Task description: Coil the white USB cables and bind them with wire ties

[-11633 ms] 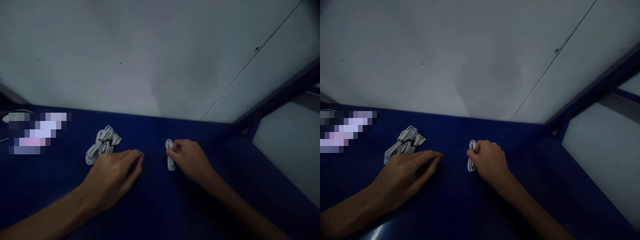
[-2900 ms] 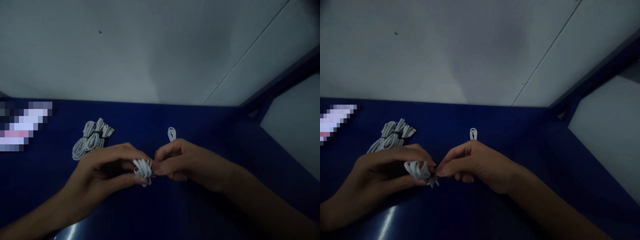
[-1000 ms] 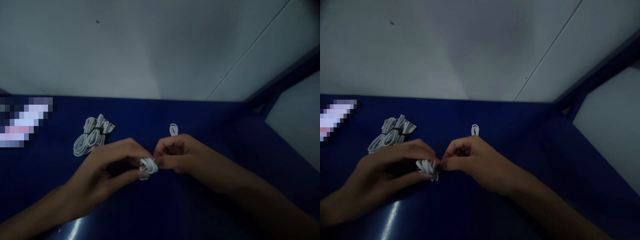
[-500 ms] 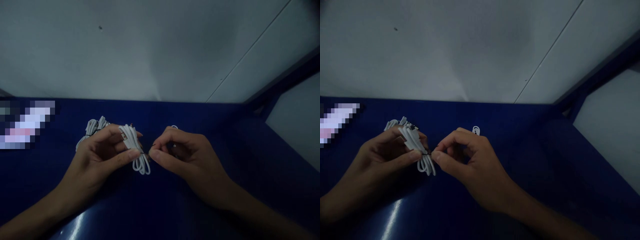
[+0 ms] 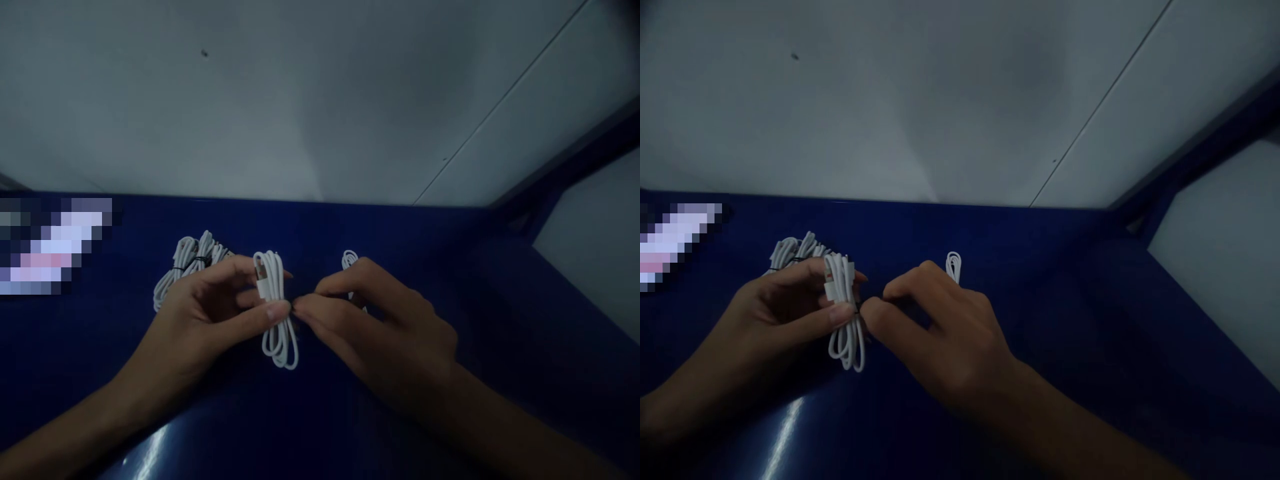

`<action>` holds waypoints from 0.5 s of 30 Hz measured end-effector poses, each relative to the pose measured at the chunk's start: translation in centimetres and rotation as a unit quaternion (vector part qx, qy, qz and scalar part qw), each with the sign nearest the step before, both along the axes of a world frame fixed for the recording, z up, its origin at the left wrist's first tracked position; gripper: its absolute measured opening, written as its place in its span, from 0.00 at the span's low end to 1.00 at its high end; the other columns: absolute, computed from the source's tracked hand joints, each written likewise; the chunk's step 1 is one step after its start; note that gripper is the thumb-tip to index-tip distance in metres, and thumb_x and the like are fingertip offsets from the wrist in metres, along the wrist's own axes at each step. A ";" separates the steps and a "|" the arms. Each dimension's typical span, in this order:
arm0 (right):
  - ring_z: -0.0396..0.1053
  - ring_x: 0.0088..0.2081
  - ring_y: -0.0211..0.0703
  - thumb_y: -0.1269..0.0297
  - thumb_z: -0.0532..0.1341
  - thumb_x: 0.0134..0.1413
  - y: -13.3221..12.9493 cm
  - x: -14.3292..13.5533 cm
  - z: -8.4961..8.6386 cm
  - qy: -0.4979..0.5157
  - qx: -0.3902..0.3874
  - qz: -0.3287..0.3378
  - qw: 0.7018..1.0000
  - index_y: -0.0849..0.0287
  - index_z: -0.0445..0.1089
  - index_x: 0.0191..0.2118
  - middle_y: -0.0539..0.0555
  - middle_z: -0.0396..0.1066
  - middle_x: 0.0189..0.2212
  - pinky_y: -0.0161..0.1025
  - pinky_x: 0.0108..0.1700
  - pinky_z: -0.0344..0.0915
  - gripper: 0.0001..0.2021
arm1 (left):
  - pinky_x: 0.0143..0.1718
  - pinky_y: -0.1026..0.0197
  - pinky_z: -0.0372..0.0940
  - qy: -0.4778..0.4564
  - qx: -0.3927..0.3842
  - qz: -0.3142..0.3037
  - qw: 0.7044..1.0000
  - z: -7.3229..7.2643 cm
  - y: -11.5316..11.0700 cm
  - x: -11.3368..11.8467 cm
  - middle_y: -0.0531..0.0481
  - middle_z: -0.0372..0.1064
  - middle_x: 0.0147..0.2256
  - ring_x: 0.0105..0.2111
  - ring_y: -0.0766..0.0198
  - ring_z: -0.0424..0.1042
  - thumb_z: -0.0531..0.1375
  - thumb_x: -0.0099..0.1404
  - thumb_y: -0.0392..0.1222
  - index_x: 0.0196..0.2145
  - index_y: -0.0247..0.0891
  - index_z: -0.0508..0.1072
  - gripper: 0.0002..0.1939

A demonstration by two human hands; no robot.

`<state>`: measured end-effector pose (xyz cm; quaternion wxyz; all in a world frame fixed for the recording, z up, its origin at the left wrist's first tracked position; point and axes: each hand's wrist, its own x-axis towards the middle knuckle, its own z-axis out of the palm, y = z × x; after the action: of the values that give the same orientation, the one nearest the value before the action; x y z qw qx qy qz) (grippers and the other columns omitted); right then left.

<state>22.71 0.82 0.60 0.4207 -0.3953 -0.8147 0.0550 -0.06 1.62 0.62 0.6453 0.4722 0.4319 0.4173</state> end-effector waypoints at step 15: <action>0.76 0.37 0.38 0.74 0.68 0.70 0.0 -0.1 0.9 0.084 -0.175 0.056 0.979 0.53 0.79 0.40 0.47 0.80 0.38 0.37 0.37 0.73 0.08 | 0.43 0.65 0.77 0.196 0.219 0.076 0.953 0.8 -0.7 0.2 0.56 0.84 0.42 0.40 0.58 0.82 0.78 0.64 0.43 0.45 0.57 0.87 0.13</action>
<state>22.57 0.86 1.48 0.4082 -0.4101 -0.7753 0.2532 0.13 0.96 1.43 0.3949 0.6407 0.4824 0.4482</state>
